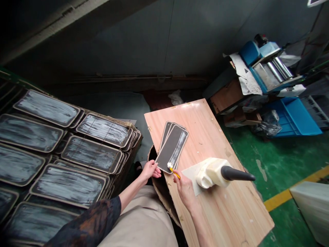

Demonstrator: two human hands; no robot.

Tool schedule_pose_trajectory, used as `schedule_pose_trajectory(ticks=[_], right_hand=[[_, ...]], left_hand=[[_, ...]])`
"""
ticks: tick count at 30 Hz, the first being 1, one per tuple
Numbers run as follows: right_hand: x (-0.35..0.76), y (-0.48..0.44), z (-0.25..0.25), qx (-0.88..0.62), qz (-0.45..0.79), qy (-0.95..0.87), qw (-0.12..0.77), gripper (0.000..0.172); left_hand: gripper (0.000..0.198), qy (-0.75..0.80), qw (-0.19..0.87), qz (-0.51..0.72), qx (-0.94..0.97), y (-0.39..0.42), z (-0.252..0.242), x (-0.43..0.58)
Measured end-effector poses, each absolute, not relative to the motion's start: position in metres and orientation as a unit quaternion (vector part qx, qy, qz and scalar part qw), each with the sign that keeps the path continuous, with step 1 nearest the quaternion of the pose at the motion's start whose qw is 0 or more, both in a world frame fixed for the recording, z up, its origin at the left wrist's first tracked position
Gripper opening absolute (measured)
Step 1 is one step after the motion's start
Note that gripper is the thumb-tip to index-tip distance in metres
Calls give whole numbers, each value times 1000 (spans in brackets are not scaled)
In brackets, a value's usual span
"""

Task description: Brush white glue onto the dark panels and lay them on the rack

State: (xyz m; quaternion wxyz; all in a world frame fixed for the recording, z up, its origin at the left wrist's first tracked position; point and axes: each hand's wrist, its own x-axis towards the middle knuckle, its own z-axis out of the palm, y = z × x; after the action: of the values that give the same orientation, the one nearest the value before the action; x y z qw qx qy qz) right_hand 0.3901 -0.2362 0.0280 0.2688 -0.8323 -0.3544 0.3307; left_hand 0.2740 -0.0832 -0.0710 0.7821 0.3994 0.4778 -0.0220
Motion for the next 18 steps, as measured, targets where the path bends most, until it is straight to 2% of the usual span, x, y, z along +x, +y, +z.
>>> schedule_pose_trajectory(ticks=[4,9,14,18], right_hand=[[396,-232,31,-798,386,-301,352,37],[445,-199,4,-750,429,-258,432,42],[503,-162,-18,-795,263,-257,482,46],[521,-139,-22,-826,138,-325,439,43]], left_hand=[[20,469,781,-25,413,-82,-72,273],[22,466,774,-28,429,-81,-72,274],[27,462,772,-35,435,-80,-79,274],[29,456,777,-39,432,-81,-84,274]])
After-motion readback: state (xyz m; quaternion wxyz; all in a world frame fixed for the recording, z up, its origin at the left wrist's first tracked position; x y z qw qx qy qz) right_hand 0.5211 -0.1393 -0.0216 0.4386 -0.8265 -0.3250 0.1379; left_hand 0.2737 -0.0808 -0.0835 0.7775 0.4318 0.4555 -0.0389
